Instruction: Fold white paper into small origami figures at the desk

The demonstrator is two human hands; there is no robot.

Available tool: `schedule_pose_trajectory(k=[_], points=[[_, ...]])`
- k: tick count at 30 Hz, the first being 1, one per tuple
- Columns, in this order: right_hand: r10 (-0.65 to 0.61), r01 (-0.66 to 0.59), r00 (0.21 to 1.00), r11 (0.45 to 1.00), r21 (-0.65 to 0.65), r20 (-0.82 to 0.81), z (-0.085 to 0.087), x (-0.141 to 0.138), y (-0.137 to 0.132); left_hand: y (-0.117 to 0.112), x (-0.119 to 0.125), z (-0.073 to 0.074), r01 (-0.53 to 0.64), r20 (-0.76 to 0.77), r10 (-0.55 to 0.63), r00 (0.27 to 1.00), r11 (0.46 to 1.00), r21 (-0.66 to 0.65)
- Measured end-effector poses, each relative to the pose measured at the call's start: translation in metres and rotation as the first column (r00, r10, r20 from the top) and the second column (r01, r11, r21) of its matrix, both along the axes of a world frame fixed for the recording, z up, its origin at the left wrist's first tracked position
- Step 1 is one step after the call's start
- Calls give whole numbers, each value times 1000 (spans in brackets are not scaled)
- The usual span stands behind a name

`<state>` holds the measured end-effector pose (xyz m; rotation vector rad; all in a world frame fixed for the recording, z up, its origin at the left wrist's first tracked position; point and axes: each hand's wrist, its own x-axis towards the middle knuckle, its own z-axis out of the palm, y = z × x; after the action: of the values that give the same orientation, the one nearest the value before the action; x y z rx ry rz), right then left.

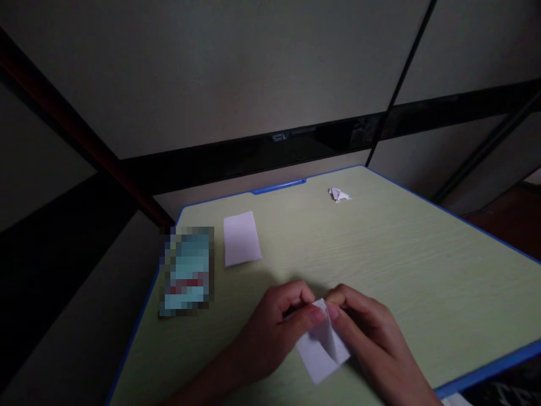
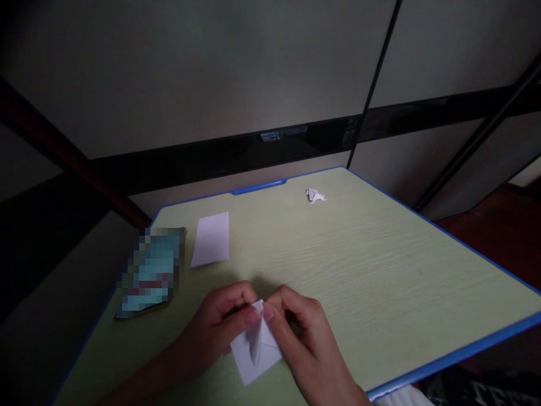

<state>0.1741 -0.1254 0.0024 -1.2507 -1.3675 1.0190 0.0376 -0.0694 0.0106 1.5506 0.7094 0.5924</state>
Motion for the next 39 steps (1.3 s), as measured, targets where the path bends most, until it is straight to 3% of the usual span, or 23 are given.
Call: schedule_pose_trajectory(k=[3,7,13,23,26,31,39], points=[[-100,104,993,993,56,-66,-2,-1,2,2,2,-1,-159,-37,162,986,985,61],[-61,67,998,982,177,-34,-2,-2,3,0,4,-3,-303,-60,312,948,944,127],[-41,38,999,991,128,23,1,-3,3,-3,4,-3,-231,18,230,973,972,32],[-94,93,986,996,-9,-137,1,-1,4,0,5,2,-163,65,167,984,984,-73],[-115,113,985,993,-21,-128,0,-1,4,1,4,3,-175,51,177,983,984,-29],[-97,96,995,992,75,6,-2,-3,4,2,4,5,-239,30,237,971,963,128],[-102,102,995,993,65,-11,-1,-2,4,-3,4,4,-294,-23,301,954,944,151]])
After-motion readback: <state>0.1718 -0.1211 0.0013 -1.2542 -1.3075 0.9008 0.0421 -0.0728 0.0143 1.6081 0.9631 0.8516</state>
